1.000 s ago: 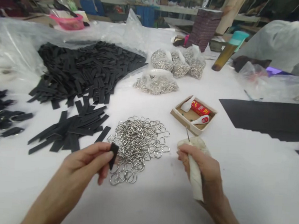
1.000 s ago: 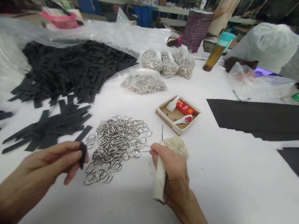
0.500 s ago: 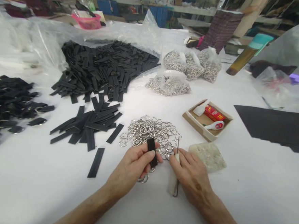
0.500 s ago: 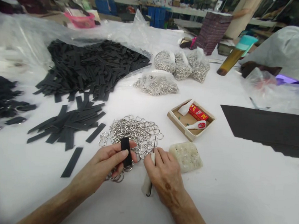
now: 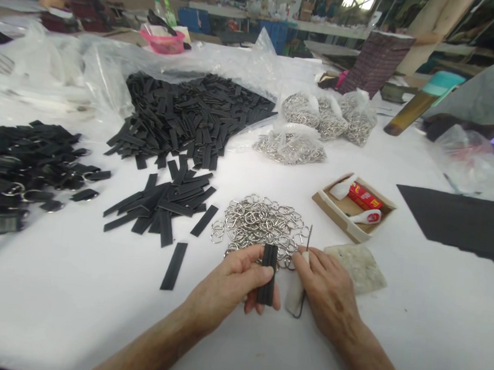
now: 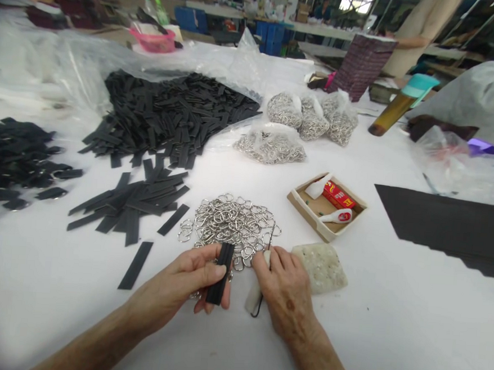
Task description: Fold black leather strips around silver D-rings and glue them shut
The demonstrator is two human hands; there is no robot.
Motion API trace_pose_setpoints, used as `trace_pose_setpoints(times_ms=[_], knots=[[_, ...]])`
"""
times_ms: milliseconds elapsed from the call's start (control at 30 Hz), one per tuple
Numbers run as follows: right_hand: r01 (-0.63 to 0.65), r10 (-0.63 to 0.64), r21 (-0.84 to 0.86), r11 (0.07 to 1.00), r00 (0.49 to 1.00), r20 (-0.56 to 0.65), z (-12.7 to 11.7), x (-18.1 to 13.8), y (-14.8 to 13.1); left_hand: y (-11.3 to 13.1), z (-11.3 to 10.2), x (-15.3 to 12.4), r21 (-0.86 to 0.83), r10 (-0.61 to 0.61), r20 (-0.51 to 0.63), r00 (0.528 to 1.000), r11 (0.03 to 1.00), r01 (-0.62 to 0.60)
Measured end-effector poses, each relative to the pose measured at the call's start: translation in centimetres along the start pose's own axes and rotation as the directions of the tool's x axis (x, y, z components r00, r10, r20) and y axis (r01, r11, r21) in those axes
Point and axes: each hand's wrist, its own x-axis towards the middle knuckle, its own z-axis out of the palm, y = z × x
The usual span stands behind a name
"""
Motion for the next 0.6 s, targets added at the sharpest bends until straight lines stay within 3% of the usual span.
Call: trace_pose_setpoints(times_ms=[233,433,600], knots=[[0.006,-0.006,0.007,1.000,1.000,-0.005,0.1,0.1,0.0,-0.6,0.3,0.2,-0.206,-0.015,-0.018,1.000,0.978,0.011],[-0.012,0.013,0.036,0.999,1.000,-0.027,-0.1,-0.1,0.3,-0.5,-0.1,0.4,-0.489,0.018,0.024,1.000,0.872,-0.004],[-0.029,0.080,0.255,0.966,0.979,-0.190,-0.6,-1.0,0.6,-1.3,0.4,0.1,-0.568,0.016,-0.033,0.999,0.822,-0.032]])
